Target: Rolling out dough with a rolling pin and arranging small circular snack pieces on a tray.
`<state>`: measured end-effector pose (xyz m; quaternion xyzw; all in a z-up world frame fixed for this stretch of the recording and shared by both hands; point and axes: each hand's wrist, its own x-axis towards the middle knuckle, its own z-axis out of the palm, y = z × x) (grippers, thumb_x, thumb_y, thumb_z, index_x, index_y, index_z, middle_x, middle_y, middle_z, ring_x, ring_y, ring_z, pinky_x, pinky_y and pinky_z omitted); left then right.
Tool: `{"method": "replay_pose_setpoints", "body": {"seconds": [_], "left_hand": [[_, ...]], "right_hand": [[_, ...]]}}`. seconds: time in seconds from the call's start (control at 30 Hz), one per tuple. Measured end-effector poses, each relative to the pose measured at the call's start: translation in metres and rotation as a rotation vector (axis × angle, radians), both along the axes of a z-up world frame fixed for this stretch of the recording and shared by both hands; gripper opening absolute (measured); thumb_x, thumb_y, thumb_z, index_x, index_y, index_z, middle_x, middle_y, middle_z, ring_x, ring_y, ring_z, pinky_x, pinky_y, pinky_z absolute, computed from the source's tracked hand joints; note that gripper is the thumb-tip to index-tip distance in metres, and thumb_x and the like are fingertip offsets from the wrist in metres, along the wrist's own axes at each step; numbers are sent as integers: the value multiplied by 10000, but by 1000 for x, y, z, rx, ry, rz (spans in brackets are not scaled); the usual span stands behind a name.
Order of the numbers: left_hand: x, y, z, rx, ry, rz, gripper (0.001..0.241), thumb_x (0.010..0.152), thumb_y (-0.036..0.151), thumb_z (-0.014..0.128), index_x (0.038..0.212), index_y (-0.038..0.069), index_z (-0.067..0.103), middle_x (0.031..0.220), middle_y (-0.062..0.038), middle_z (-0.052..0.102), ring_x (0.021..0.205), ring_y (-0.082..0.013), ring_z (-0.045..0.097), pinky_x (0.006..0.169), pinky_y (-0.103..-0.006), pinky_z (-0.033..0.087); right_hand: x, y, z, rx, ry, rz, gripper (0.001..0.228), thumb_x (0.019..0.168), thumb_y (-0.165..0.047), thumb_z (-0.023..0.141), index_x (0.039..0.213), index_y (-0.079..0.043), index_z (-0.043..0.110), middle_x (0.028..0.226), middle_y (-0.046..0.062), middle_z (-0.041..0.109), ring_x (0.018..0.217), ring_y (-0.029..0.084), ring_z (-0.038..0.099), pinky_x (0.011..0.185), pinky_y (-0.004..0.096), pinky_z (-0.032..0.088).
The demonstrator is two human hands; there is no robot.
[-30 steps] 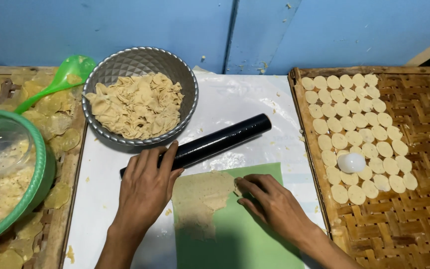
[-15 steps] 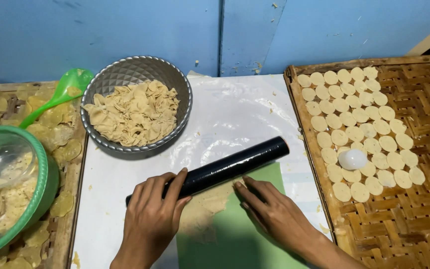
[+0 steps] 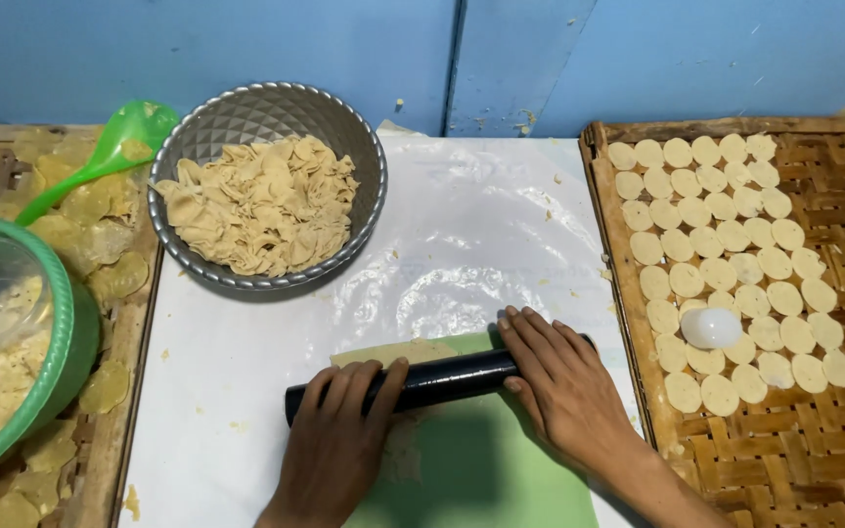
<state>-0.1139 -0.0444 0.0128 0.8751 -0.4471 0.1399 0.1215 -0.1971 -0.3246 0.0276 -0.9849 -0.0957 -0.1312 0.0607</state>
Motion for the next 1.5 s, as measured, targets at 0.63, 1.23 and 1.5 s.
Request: {"method": "replay_pose_setpoints", "body": {"seconds": [0.63, 1.23, 1.5], "left_hand": [[18, -30, 8, 64, -61, 162, 753, 1049, 526, 428, 1513, -65, 412, 1610, -242, 415, 1512, -359, 384, 1226, -546, 295], [69, -47, -2, 9, -89, 231, 708, 1053, 529, 461, 1498, -19, 502, 1572, -175, 513, 1460, -293, 472, 1221, -486, 307], [93, -50, 9, -62, 105, 95, 695, 1085, 541, 362, 1544, 26, 449, 1420, -242, 565, 1313, -393, 573, 970, -508, 493]], "right_hand": [[34, -5, 0, -11, 72, -54, 628, 1104, -383, 252, 1577, 26, 313, 1590, 233, 438, 1518, 341, 382, 1250, 464, 296], [90, -12, 12, 20, 251, -121, 609, 1107, -401, 162, 1627, -96, 245, 1673, 161, 267, 1564, 304, 184, 1261, 437, 122], [125, -16, 25, 118, 453, -323, 694, 1089, -523, 218, 1656, -122, 218, 1694, 213, 208, 1579, 393, 119, 1275, 510, 112]]}}
